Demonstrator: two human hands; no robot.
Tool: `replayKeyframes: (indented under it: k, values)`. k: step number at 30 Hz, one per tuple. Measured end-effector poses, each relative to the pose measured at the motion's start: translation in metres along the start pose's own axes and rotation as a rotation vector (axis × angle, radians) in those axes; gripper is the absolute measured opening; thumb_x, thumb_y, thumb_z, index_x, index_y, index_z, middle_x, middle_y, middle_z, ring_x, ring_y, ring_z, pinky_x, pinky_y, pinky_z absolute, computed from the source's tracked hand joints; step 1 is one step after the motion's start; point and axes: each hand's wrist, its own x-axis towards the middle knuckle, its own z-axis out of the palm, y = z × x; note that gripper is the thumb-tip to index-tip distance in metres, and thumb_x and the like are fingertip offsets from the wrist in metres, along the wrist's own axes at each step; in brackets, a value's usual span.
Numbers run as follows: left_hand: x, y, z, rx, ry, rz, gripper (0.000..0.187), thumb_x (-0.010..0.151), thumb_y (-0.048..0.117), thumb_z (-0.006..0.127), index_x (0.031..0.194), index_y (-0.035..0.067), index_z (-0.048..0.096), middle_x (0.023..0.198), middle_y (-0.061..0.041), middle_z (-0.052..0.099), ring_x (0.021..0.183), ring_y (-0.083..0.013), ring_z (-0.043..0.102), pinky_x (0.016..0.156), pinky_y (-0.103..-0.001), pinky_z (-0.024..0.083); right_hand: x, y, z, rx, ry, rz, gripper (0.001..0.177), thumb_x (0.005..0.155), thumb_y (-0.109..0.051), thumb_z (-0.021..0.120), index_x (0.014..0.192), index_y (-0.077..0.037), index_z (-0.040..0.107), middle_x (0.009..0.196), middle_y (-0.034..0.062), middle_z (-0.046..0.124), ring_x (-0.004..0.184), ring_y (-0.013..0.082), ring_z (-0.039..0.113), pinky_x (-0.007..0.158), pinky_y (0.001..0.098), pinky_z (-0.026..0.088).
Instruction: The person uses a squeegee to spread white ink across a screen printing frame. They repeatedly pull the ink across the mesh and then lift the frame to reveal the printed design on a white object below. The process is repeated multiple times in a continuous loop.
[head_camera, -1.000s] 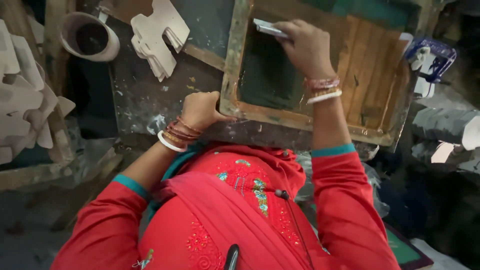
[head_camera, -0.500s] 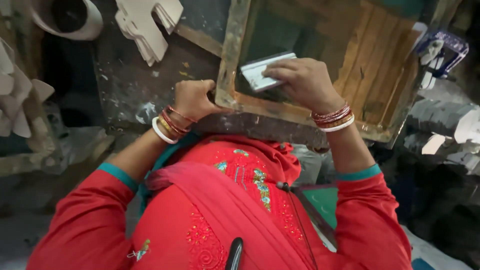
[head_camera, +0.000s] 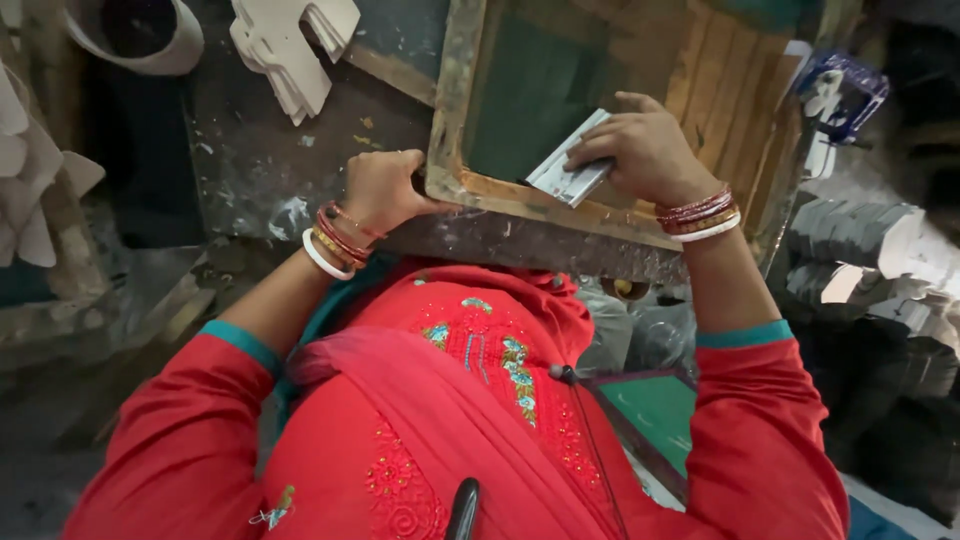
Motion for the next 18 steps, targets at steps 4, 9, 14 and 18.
replayKeyframes:
  k: [4, 9, 14, 18]
  values:
    - [0.006, 0.000, -0.006, 0.116, -0.092, 0.031, 0.074, 0.064, 0.078, 0.080, 0.074, 0.006, 0.066, 0.068, -0.017, 0.068, 0.066, -0.0390, 0.069, 0.059, -0.048, 0.053, 0.003, 0.009, -0.005, -0.017, -0.060, 0.065, 0.041, 0.073, -0.007, 0.074, 0.106, -0.028, 0.082, 0.099, -0.0024, 0.078, 0.098, 0.0182, 0.071, 0.114, 0.0487, 0.044]
    - [0.014, -0.003, -0.010, 0.192, -0.242, 0.069, 0.071, 0.066, 0.075, 0.079, 0.075, 0.006, 0.070, 0.072, -0.017, 0.070, 0.071, -0.0383, 0.071, 0.064, -0.048, 0.055, 0.034, -0.002, -0.024, 0.058, 0.040, 0.253, 0.040, 0.084, -0.010, 0.072, 0.122, -0.024, 0.076, 0.096, 0.0076, 0.075, 0.095, 0.0296, 0.070, 0.085, 0.0465, 0.055]
    - [0.019, 0.001, -0.011, 0.250, -0.272, 0.019, 0.066, 0.060, 0.072, 0.082, 0.075, 0.008, 0.074, 0.073, -0.016, 0.072, 0.074, -0.0363, 0.072, 0.063, -0.047, 0.056, 0.088, 0.023, -0.006, -0.163, 0.189, 0.328, 0.036, 0.093, -0.016, 0.069, 0.128, -0.022, 0.075, 0.103, 0.0101, 0.076, 0.092, 0.0338, 0.071, 0.074, 0.0489, 0.054]
    - [0.019, 0.009, -0.020, 0.225, -0.286, -0.052, 0.065, 0.057, 0.071, 0.084, 0.074, 0.009, 0.074, 0.071, -0.015, 0.071, 0.072, -0.0354, 0.073, 0.061, -0.047, 0.056, 0.098, 0.031, 0.031, -0.018, 0.366, 0.327, 0.029, 0.100, -0.031, 0.076, 0.126, -0.020, 0.074, 0.112, 0.0092, 0.076, 0.095, 0.0329, 0.071, 0.074, 0.0447, 0.055]
